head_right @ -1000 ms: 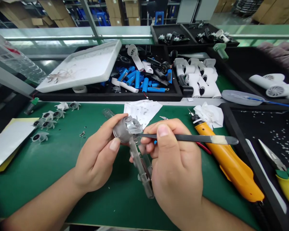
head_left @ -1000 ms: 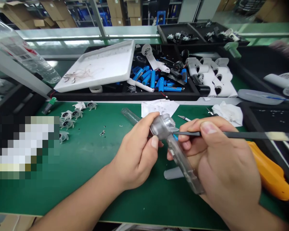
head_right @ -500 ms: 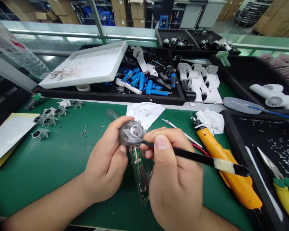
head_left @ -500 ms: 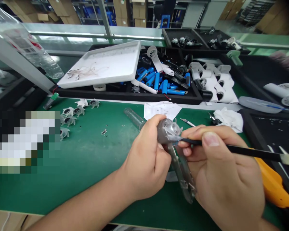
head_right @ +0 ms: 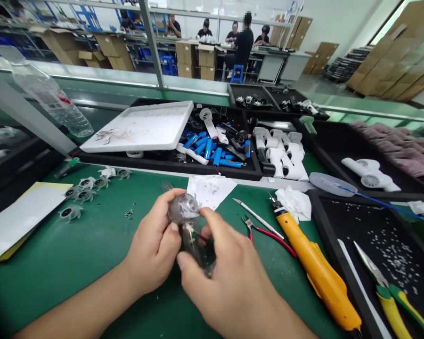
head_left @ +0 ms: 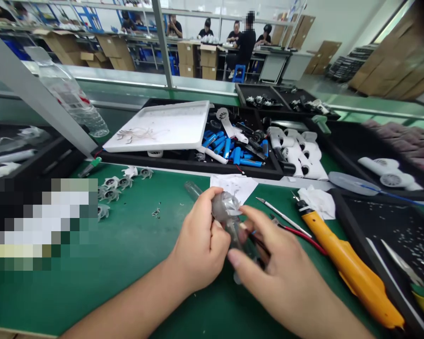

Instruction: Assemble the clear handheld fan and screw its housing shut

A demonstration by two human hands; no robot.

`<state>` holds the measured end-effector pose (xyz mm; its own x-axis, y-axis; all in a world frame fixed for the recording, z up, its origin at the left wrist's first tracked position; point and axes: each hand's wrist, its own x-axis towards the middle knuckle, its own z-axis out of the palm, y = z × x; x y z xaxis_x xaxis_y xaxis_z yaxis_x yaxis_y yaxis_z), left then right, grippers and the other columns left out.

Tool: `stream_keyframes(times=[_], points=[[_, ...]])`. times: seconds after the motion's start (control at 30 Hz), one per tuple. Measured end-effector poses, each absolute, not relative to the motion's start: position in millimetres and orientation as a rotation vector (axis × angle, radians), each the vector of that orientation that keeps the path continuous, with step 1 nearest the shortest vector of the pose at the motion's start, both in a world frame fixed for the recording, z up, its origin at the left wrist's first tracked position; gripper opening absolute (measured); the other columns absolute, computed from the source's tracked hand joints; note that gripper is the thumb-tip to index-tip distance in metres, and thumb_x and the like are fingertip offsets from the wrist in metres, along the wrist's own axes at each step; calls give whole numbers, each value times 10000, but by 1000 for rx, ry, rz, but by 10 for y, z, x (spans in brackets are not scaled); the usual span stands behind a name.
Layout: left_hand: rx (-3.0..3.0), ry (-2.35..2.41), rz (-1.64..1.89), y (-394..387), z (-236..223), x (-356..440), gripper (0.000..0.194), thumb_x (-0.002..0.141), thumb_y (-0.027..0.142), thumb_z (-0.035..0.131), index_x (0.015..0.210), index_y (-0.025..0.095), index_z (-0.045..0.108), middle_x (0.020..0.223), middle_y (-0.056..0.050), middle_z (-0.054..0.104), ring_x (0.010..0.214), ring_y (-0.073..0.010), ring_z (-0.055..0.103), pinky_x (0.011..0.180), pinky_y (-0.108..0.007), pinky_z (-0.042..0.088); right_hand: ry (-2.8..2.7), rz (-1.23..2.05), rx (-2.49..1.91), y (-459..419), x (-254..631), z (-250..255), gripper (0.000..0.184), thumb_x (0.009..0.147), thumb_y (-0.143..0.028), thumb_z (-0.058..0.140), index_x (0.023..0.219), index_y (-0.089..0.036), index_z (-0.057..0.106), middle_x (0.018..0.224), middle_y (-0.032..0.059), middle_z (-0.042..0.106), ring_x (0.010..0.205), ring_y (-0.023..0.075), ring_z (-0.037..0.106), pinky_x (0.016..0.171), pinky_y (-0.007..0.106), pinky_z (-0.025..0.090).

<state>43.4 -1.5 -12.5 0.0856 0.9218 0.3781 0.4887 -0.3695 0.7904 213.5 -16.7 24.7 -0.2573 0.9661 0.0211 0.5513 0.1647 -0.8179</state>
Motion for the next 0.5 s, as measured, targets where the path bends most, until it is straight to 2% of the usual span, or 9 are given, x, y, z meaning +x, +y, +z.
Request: stream_keyframes(times=[0.07,0.2,0.27,0.5], points=[[1904,1404,1201,-4,-153,432,486,865,127,409,1348,174,439,1200,-88,636,997,-222,636,848,-351,515,-2018,1124,-1533,-160,2064,242,542,804,-246,587,1340,-206,518,886,22,696,740,214,611,619,311,444],[1882,1374,1147,7,-153,435,479,865,131,411,1341,180,438,1202,-103,625,1040,-247,628,886,-392,517,-2028,1201,-1529,-131,2019,236,247,805,-177,479,1034,-245,543,714,-43,595,626,165,467,578,278,330],[1843,1365,1118,10,-150,437,488,859,131,409,1344,183,439,1179,-103,620,1027,-249,625,887,-404,516,-1993,1194,-1506,-123,2019,222,178,796,-169,469,946,-251,516,697,-52,565,627,161,438,580,274,309],[1697,1375,1090,26,-149,437,567,816,151,443,1382,139,429,1200,-144,588,1051,-293,592,917,-471,485,-1908,1182,-1510,-150,1963,137,191,831,-176,453,983,-259,533,758,-39,623,696,179,520,620,269,334]])
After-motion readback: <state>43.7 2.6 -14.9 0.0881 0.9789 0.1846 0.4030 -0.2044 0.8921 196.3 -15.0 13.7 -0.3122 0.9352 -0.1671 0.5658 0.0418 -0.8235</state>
